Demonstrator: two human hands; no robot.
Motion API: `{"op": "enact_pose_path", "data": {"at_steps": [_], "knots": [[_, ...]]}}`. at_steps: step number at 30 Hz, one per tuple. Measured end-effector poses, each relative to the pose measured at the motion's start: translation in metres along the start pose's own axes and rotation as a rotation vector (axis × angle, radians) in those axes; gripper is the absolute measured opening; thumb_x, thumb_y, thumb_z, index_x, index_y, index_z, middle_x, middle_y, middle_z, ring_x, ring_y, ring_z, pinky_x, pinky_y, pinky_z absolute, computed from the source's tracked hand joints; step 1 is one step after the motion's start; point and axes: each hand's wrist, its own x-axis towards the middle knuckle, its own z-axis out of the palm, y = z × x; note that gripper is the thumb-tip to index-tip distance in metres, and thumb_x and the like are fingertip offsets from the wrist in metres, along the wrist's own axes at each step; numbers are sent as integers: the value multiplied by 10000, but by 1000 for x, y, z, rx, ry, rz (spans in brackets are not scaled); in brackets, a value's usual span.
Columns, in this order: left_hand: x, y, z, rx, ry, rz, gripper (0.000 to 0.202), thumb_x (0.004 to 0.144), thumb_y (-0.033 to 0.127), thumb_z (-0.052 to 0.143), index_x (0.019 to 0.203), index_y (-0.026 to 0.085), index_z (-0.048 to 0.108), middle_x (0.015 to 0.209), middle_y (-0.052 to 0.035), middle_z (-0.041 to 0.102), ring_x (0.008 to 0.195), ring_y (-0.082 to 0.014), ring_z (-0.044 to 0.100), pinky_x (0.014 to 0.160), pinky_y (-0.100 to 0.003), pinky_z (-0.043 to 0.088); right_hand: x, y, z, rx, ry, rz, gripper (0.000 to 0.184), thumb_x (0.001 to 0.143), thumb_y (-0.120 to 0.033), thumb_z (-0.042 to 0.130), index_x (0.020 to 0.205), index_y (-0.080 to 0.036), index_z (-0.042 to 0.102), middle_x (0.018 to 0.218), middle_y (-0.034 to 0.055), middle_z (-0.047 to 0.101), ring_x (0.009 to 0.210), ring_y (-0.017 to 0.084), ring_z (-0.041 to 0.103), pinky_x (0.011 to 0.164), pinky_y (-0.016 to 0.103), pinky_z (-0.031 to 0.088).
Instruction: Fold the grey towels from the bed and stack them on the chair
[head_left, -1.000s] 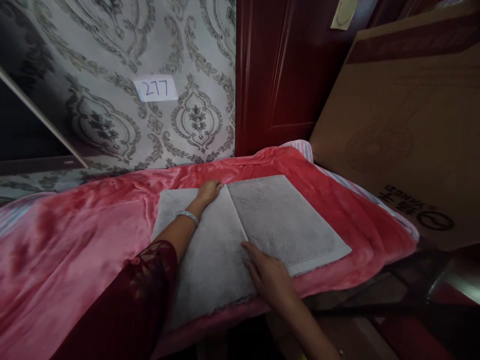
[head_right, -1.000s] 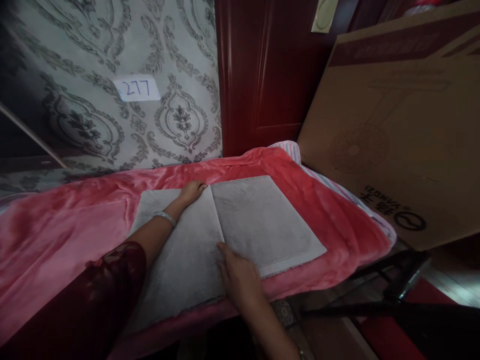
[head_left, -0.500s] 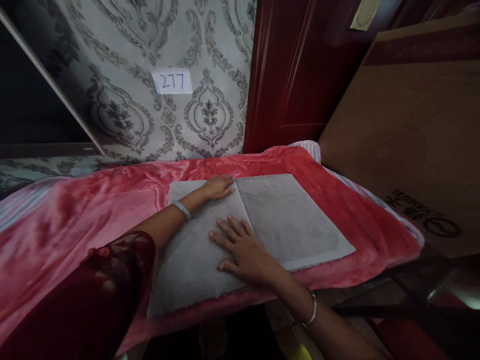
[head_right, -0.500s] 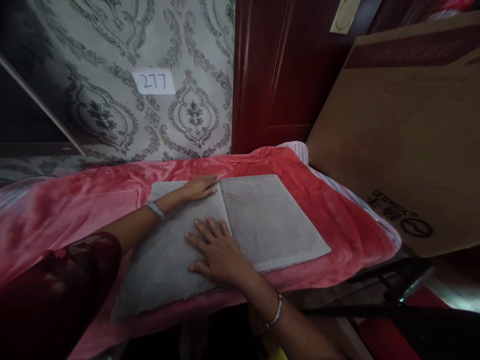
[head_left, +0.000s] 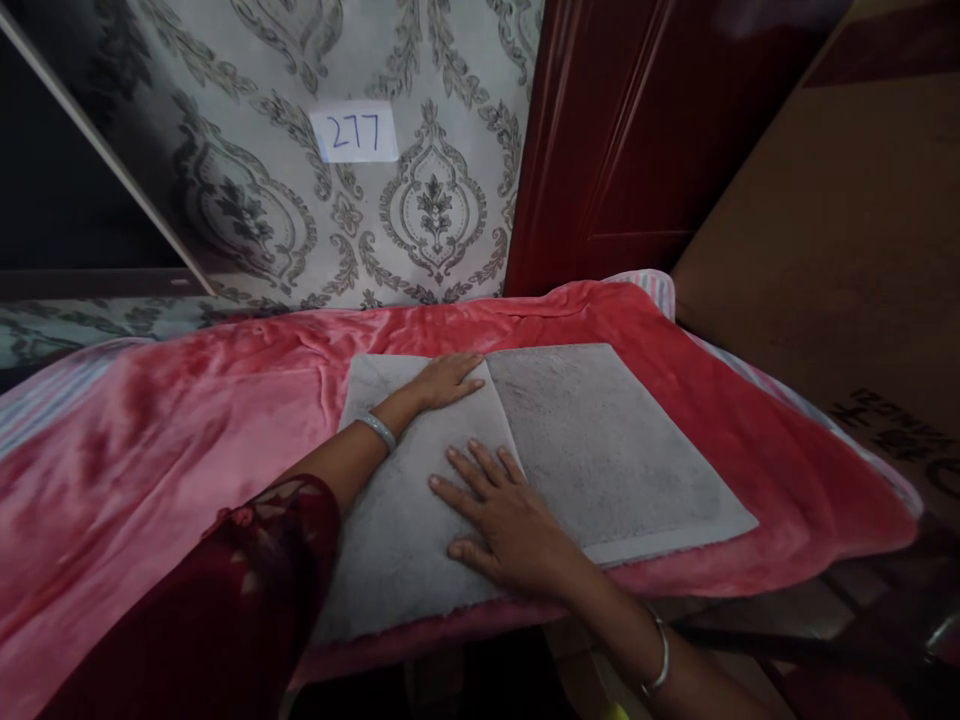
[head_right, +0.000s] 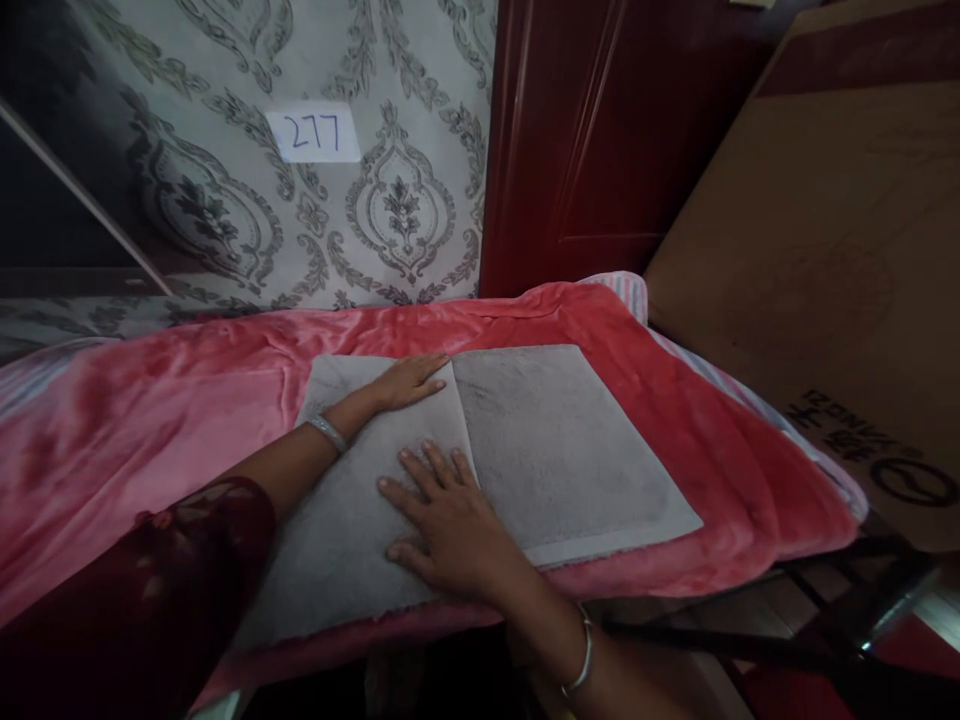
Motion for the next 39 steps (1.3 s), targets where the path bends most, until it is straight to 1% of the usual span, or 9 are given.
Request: {"op": "enact_pose_path", "data": {"at_steps": [8, 14, 17, 21, 24, 26, 29, 33, 39], "knots": [[-3, 15, -4, 87, -18, -34, 690, 1010, 553, 355, 1600, 200, 308, 1681, -142, 276, 1553, -282, 266, 1265, -480, 191, 3, 1, -1, -67, -54, 19, 700, 979, -581, 544, 1609, -387, 309, 1717, 25, 173, 1586, 322, 81, 1246, 634, 140], [-17, 51, -33, 222, -54, -202, 704, 1008, 500, 383, 1580, 97, 311, 1677, -214, 240, 1571, -330, 195, 1266, -576, 108, 6, 1, -1, -151, -105, 29, 678, 1003, -603, 477, 1615, -376, 293, 1721, 15, 133, 1589, 313, 67, 1245, 632, 156], [-60, 70, -42, 208, 96, -163, 608, 1004, 433, 406, 1501, 84, 433, 1598, -238, 397, 1507, -348, 343, 1230, -565, 250, 6, 5, 4, -151, -83, 18, 682, 1002, -608, 471, 1616, -369, 293, 1720, 20, 137, 1589, 311, 66, 1246, 632, 148], [-150, 102, -30, 97, 160, 88, 397, 1018, 342, 392, 1259, 145, 639, 1230, -158, 689, 1177, -272, 625, 1041, -447, 479, 8, 28, 3, -20, -57, -51, 619, 1012, -584, 457, 1575, -334, 406, 1685, 47, 272, 1573, 318, 170, 1230, 639, 197], [-200, 128, -14, 83, 100, 260, 366, 1027, 305, 389, 1235, 182, 664, 1198, -119, 705, 1119, -238, 640, 996, -406, 491, 22, 48, -9, 165, 0, -56, 504, 1062, -458, 339, 1470, -277, 572, 1522, 78, 545, 1447, 272, 454, 1180, 542, 370], [-214, 139, -4, 120, 43, 302, 391, 1019, 316, 427, 1331, 177, 620, 1356, -137, 649, 1263, -260, 587, 1066, -430, 452, 37, 52, -18, 181, 72, -37, 508, 1068, -386, 290, 1465, -259, 579, 1463, 79, 604, 1389, 248, 524, 1164, 498, 402], [-216, 147, 7, 141, -12, 301, 524, 1012, 369, 470, 1506, 193, 470, 1587, -144, 455, 1492, -291, 382, 1212, -515, 301, 67, 46, -21, 21, 31, -94, 508, 1058, -364, 338, 1545, -304, 471, 1589, 43, 465, 1508, 248, 359, 1232, 529, 274], [-215, 143, 14, 99, -54, 304, 586, 1009, 353, 486, 1575, 259, 367, 1666, -97, 325, 1559, -265, 256, 1271, -526, 185, 104, 47, -13, -183, -139, -147, 577, 1051, -478, 398, 1608, -342, 332, 1699, 27, 227, 1579, 277, 154, 1250, 578, 159], [-221, 140, 14, 31, -21, 314, 618, 1003, 347, 505, 1594, 314, 325, 1672, -47, 319, 1567, -239, 229, 1291, -488, 163, 151, 97, -24, -262, -133, 47, 622, 1051, -586, 305, 1624, -342, 293, 1709, 32, 191, 1581, 292, 139, 1252, 568, 159]]}}
